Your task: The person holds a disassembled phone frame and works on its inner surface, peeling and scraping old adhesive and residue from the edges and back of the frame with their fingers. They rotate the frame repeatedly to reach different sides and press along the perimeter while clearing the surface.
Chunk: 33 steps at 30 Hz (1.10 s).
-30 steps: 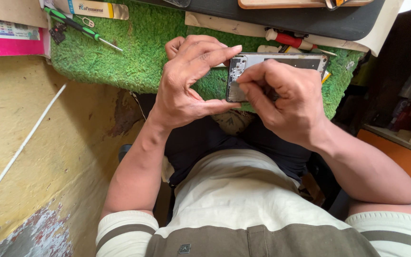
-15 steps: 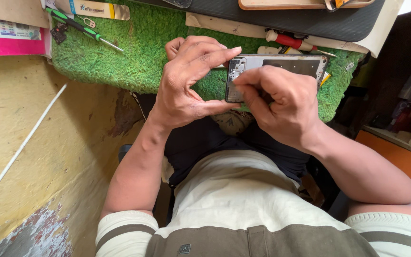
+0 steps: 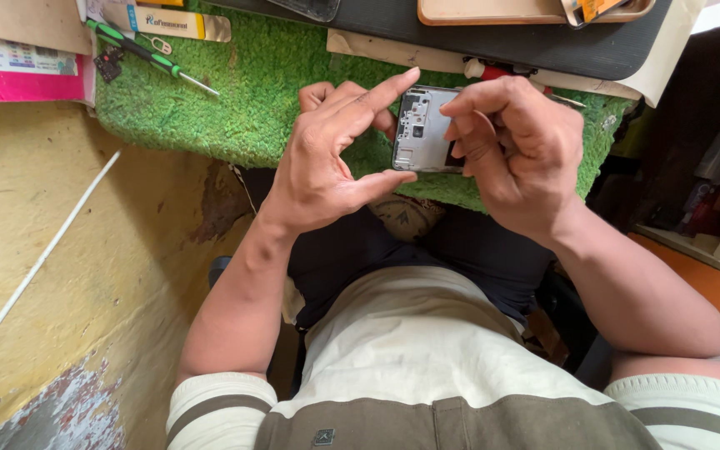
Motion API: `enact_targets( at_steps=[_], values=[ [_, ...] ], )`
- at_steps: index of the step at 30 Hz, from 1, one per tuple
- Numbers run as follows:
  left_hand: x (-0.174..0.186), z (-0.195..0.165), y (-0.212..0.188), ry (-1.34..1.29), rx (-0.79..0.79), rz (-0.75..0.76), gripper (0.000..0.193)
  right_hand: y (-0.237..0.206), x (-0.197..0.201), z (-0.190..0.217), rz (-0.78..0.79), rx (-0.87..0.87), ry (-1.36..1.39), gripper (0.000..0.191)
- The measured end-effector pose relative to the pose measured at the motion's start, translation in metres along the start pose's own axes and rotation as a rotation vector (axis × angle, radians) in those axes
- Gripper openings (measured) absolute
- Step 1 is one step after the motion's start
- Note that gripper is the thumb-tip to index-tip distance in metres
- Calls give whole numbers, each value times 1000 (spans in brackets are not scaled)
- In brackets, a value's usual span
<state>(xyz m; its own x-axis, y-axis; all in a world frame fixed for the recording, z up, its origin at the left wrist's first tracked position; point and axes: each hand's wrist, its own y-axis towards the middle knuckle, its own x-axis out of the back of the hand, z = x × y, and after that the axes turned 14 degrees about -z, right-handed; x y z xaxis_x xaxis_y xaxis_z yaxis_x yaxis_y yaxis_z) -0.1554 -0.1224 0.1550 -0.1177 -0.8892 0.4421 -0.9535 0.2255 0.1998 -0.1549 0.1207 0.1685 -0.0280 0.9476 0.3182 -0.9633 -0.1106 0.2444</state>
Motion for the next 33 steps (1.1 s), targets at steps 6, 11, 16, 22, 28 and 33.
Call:
enact_targets(
  at_steps=[6, 11, 16, 22, 28, 33],
  values=[
    [-3, -4, -3, -14, 16, -68, 69, -3, -2, -6, -36, 82, -37, 6],
    [-7, -2, -3, -66, 52, -87, 44, -2, -2, -4, -28, 94, -58, 9],
    [1, -4, 0, -96, 44, -5, 51, 4, -2, 3, -41, 116, -73, 8],
    [6, -1, 2, -82, -49, 50, 91, 10, -4, 16, -10, -167, 80, 21],
    [3, 6, 1, -55, -46, 30, 84, 7, -4, 17, 76, -106, 5, 9],
    [3, 7, 1, -45, -52, 50, 85, 2, -7, 13, 34, 40, -124, 13]
  ],
)
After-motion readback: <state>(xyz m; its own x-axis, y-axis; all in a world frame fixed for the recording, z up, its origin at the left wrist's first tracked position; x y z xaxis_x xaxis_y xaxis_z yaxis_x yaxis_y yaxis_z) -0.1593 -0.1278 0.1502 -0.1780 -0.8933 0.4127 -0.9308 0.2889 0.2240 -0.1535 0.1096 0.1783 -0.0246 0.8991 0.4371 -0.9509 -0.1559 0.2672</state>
